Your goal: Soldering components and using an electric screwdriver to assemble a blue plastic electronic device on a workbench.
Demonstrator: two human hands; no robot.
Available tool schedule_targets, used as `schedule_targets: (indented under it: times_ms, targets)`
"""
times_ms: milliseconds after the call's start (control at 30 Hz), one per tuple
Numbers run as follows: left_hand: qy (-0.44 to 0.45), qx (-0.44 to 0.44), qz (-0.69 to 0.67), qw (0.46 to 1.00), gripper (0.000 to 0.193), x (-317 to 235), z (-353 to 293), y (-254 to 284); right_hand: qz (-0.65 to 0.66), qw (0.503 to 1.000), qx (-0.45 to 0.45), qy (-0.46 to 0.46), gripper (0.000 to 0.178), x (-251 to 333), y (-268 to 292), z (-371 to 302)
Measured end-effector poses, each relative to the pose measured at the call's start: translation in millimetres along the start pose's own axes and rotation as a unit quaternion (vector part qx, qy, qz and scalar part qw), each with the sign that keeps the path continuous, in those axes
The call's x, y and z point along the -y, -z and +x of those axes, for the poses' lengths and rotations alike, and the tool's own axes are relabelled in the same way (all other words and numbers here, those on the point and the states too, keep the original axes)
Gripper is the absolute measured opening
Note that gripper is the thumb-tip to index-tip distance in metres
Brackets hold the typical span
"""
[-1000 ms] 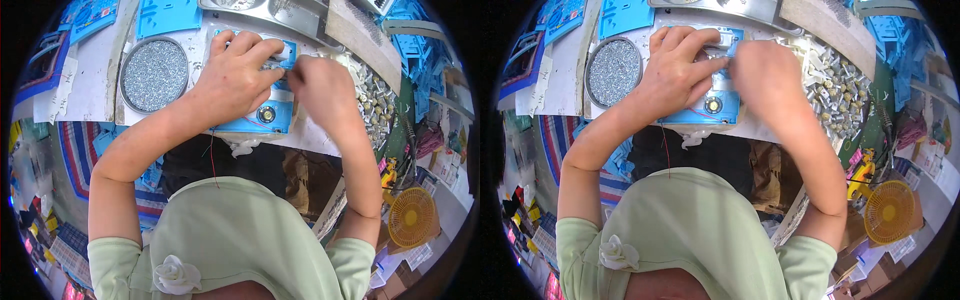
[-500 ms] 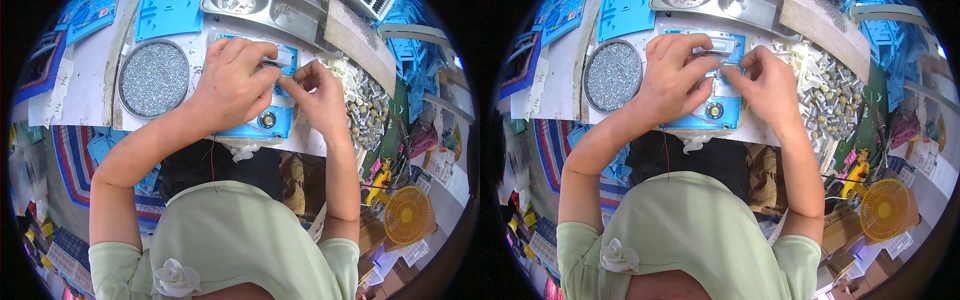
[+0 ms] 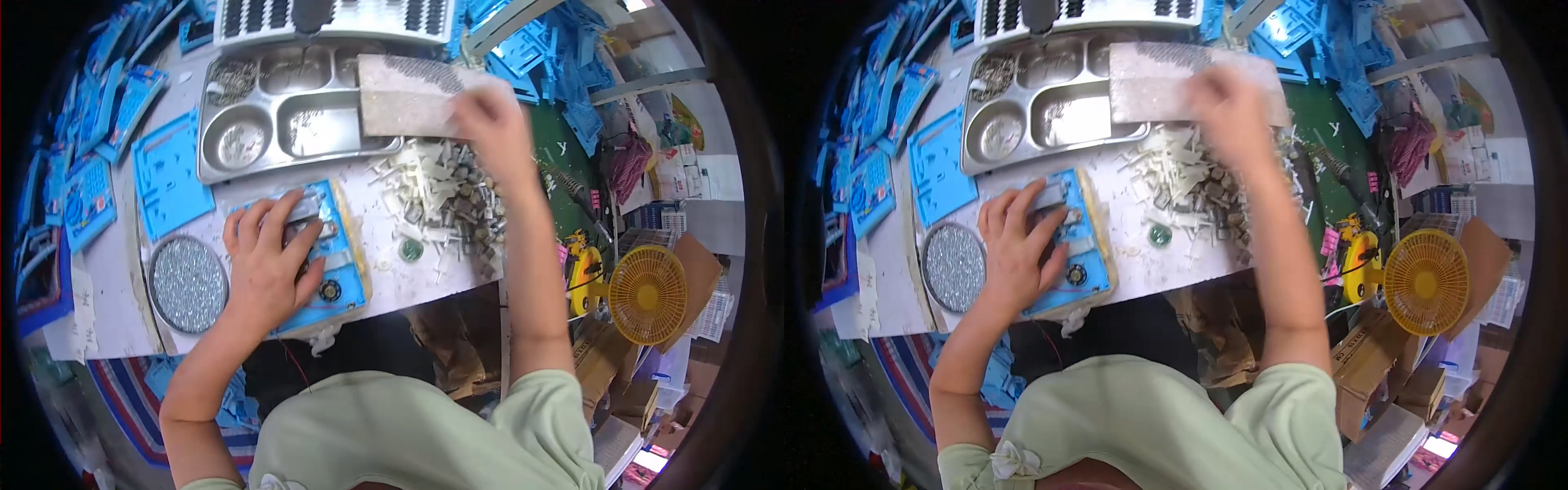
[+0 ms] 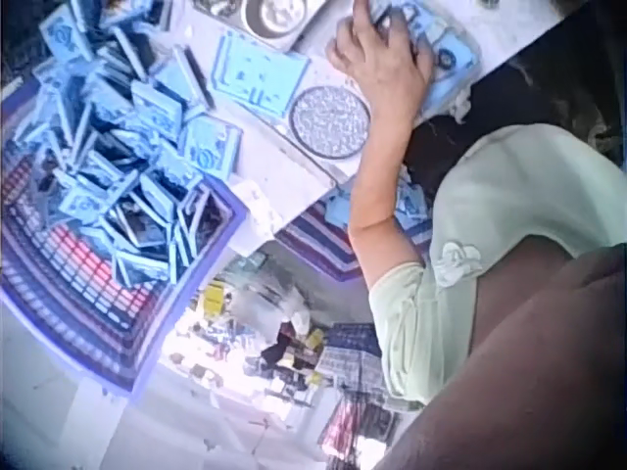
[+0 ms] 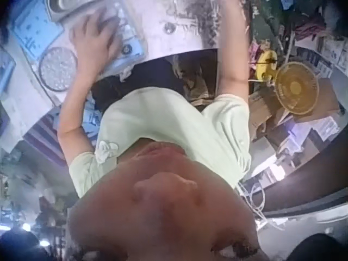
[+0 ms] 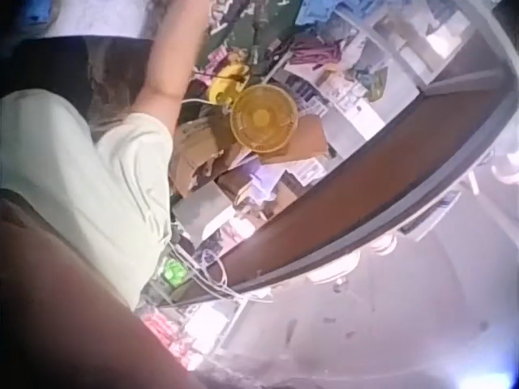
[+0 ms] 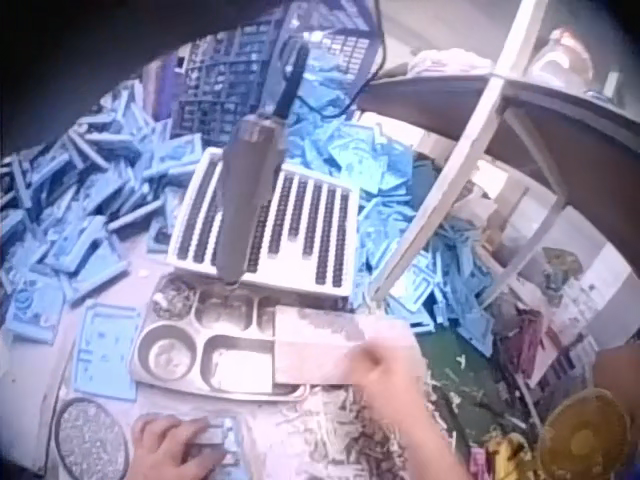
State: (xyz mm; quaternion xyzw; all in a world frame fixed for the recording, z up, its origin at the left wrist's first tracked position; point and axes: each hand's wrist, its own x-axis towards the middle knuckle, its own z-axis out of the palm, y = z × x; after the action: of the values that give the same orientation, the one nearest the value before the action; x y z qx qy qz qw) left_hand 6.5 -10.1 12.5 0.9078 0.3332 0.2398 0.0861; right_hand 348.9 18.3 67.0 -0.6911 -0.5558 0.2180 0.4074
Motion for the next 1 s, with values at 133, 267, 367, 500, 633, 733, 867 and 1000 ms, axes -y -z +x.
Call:
schedule_targets:
  times_ms: [133, 267, 367, 500, 633, 733, 867, 1000]
  targets:
    - [-0.009, 0.025, -0.023, 0.999, 0.046, -3, 9, -6, -0.201, 0.938, -0.257, -0.114, 0.050, -181, 149, 164]
    - [0.013, 0.033, -0.023, 0.999, 0.048, 4, 0, -2, -0.279, 0.906, -0.138, -0.287, 0.047, -273, 168, 256]
    - [0.027, 0.049, -0.024, 0.998, 0.048, 2, 0, 5, -0.054, 0.910, -0.235, -0.337, 0.056, -291, 151, 277]
    - [0.010, 0.028, -0.048, 0.998, 0.047, 5, 0, 0, 0.042, 0.885, -0.368, -0.282, 0.049, -280, 203, 294]
    - [0.028, 0.019, -0.026, 0.999, 0.045, 3, -5, 2, -0.390, 0.870, -0.207, -0.221, 0.043, -183, 237, 264]
    - [0.004, -0.009, -0.042, 0.999, 0.043, 4, -3, -3, -0.302, 0.888, -0.326, -0.118, 0.036, -142, 259, 172]
    - [-0.005, -0.042, -0.044, 0.998, 0.041, 6, -4, -6, 0.083, 0.919, -0.381, 0.067, 0.037, -55, 170, 16]
    - [0.084, -0.101, -0.207, 0.969, 0.032, 13, -5, -2, 0.269, 0.919, -0.267, 0.110, 0.042, 13, 55, -82]
